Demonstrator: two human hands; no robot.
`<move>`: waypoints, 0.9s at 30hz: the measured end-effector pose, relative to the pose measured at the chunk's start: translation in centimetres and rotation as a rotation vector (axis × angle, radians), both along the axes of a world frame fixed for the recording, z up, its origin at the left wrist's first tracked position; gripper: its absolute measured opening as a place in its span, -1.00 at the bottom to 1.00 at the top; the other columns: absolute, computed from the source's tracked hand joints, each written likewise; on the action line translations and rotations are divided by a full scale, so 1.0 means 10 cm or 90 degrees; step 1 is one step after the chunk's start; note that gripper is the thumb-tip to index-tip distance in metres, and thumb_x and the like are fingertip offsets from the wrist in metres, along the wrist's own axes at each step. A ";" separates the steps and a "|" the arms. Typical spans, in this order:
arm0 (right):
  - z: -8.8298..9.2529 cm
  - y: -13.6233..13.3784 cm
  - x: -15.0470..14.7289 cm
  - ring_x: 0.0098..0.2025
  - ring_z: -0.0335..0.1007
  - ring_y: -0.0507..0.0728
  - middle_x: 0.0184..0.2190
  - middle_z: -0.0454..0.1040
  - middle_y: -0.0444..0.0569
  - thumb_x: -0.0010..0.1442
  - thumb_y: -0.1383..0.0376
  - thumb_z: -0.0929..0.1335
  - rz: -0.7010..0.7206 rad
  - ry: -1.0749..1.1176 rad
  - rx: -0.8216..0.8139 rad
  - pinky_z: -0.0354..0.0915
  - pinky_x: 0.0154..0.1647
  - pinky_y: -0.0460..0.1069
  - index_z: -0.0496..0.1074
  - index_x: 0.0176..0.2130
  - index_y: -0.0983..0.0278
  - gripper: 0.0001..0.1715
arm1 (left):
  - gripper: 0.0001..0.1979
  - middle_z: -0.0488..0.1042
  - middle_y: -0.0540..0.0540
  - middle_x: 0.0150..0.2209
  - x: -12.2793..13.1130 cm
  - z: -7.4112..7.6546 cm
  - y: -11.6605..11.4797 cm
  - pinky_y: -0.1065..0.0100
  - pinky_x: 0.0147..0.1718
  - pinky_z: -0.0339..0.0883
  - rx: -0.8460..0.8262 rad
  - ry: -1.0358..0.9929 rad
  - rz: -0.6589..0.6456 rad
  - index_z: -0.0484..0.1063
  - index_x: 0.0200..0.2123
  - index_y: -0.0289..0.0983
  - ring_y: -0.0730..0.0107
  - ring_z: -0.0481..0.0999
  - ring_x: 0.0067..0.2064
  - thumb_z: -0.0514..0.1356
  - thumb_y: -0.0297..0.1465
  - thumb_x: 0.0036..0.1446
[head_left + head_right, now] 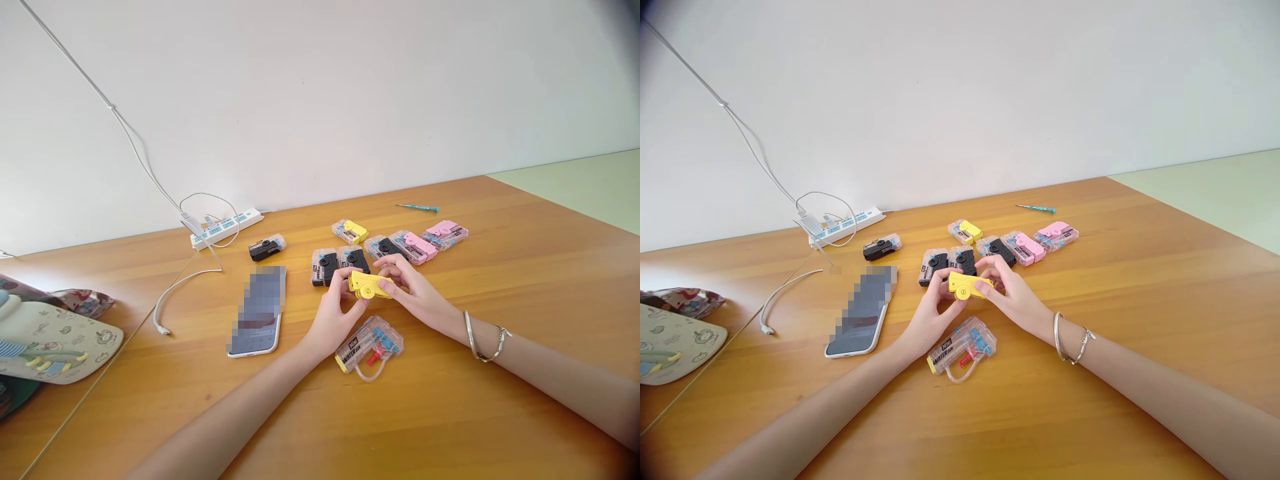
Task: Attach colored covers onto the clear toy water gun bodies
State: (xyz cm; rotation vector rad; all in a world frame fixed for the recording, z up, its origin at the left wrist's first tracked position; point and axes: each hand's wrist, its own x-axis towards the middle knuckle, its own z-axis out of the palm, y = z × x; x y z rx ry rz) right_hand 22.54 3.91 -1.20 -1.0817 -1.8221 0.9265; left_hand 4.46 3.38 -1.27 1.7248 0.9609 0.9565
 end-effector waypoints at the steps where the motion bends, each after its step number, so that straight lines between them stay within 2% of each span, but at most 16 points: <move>1: 0.00 0.00 0.00 -0.13 0.33 0.14 -0.22 0.36 -0.04 0.24 0.09 0.22 -0.008 -0.001 0.004 0.30 -0.19 0.03 0.16 -0.07 0.18 -0.69 | -0.69 0.42 -0.06 -0.17 0.00 0.00 0.00 0.33 -0.11 0.23 -0.004 0.000 0.002 0.12 -0.05 -0.20 0.37 0.40 -0.15 0.11 -0.41 0.13; 4: -0.01 0.00 0.00 -0.08 0.31 0.16 -0.17 0.33 -0.02 0.22 0.09 0.23 -0.022 0.005 0.018 0.30 -0.18 0.03 0.17 -0.10 0.17 -0.70 | -0.67 0.37 -0.06 -0.15 -0.01 0.01 -0.02 0.34 -0.12 0.23 0.008 0.015 0.011 0.13 -0.09 -0.19 0.38 0.38 -0.17 0.14 -0.43 0.08; 7: -0.01 0.00 0.00 -0.12 0.33 0.14 -0.17 0.31 -0.03 0.23 0.10 0.23 -0.034 0.043 0.015 0.33 -0.22 0.03 0.18 -0.12 0.17 -0.73 | -0.72 0.36 -0.03 -0.16 -0.01 0.05 -0.05 0.35 -0.14 0.24 0.037 0.062 -0.006 0.20 -0.14 -0.20 0.37 0.36 -0.20 0.17 -0.42 0.05; 10: 0.00 -0.02 -0.02 -0.16 0.36 0.14 -0.20 0.32 -0.03 0.21 0.11 0.25 -0.043 0.073 0.013 0.36 -0.25 0.04 0.20 -0.15 0.18 -0.75 | -0.87 0.40 -0.02 -0.29 -0.01 0.06 -0.04 0.36 -0.20 0.26 0.035 0.097 -0.040 0.30 -0.27 -0.23 0.35 0.37 -0.24 0.09 -0.31 0.15; 12: 0.02 -0.03 -0.03 -0.15 0.36 0.15 -0.22 0.34 -0.03 0.20 0.14 0.27 -0.045 0.068 0.017 0.35 -0.22 0.05 0.22 -0.16 0.18 -0.76 | -0.80 0.43 -0.04 -0.32 -0.01 0.05 -0.03 0.37 -0.22 0.27 0.022 0.101 -0.044 0.36 -0.32 -0.26 0.34 0.38 -0.25 0.02 -0.27 0.20; 16: 0.04 -0.05 -0.04 -0.09 0.33 0.16 -0.12 0.33 0.00 0.18 0.17 0.29 -0.045 0.094 0.015 0.36 -0.14 0.07 0.22 -0.11 0.18 -0.73 | -0.75 0.46 -0.06 -0.30 0.00 0.02 0.00 0.39 -0.22 0.28 -0.018 0.046 -0.001 0.42 -0.31 -0.29 0.34 0.40 -0.25 0.03 -0.27 0.20; 20: 0.00 -0.03 -0.06 -0.13 0.34 0.12 -0.12 0.27 -0.03 0.14 0.21 0.32 -0.056 0.141 0.006 0.41 -0.20 0.05 0.17 -0.15 0.17 -0.71 | -0.73 0.46 -0.08 -0.28 -0.01 0.02 0.02 0.39 -0.21 0.30 -0.053 -0.046 0.058 0.43 -0.27 -0.32 0.34 0.39 -0.22 0.06 -0.25 0.18; 27: -0.01 -0.02 -0.06 -0.17 0.37 0.12 -0.23 0.32 -0.06 0.12 0.21 0.33 -0.069 0.098 0.021 0.41 -0.24 0.05 0.15 -0.21 0.18 -0.73 | -0.71 0.48 -0.07 -0.28 0.00 0.03 0.01 0.39 -0.23 0.31 -0.047 -0.026 0.028 0.46 -0.26 -0.31 0.33 0.40 -0.24 0.07 -0.22 0.17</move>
